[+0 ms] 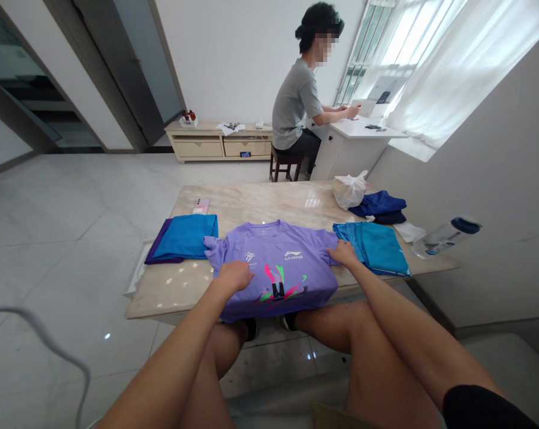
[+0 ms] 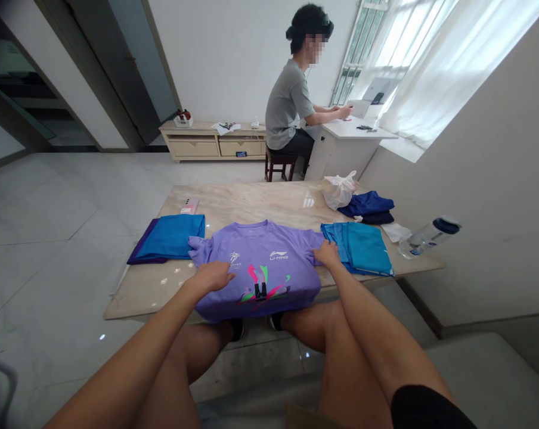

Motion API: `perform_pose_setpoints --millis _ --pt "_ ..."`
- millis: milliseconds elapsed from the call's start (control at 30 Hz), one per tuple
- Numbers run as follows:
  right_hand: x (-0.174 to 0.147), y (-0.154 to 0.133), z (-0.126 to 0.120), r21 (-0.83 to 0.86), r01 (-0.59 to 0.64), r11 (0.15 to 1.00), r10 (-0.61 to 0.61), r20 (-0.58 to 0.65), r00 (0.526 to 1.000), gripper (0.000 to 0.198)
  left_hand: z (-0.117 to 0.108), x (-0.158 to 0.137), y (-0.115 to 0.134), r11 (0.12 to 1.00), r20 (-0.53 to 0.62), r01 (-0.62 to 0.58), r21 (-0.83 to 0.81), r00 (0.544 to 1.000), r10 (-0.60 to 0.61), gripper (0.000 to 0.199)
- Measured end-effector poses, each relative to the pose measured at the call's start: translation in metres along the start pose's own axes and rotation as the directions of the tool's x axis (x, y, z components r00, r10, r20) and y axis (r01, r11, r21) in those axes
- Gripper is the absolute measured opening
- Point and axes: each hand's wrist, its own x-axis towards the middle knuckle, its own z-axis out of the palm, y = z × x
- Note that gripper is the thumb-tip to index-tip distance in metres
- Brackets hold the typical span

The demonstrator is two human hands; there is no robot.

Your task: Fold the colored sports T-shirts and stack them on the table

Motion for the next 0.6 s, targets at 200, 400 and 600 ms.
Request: perform_pose_setpoints --millis 200,400,600 --pt "0.012 0.002 0.013 0.015 -0.073 0.997 0.072 0.088 0.994 0.078 -0.011 -0.006 0.006 0.999 0.069 0.019 0.045 0.997 -0.022 0.054" --pt "0.018 0.010 0.011 0.222 -0.042 0.974 -0.006 0.211 0.977 0.032 -0.014 -0.008 0.010 0.998 0.086 0.035 0.045 0.995 -0.039 0.052" --pt "0.019 0.014 0.008 0.448 -0.010 0.894 -0.067 0.156 0.986 0.015 -0.014 -0.007 0.015 0.998 0.103 0.041 0.038 0.994 -0.044 0.051"
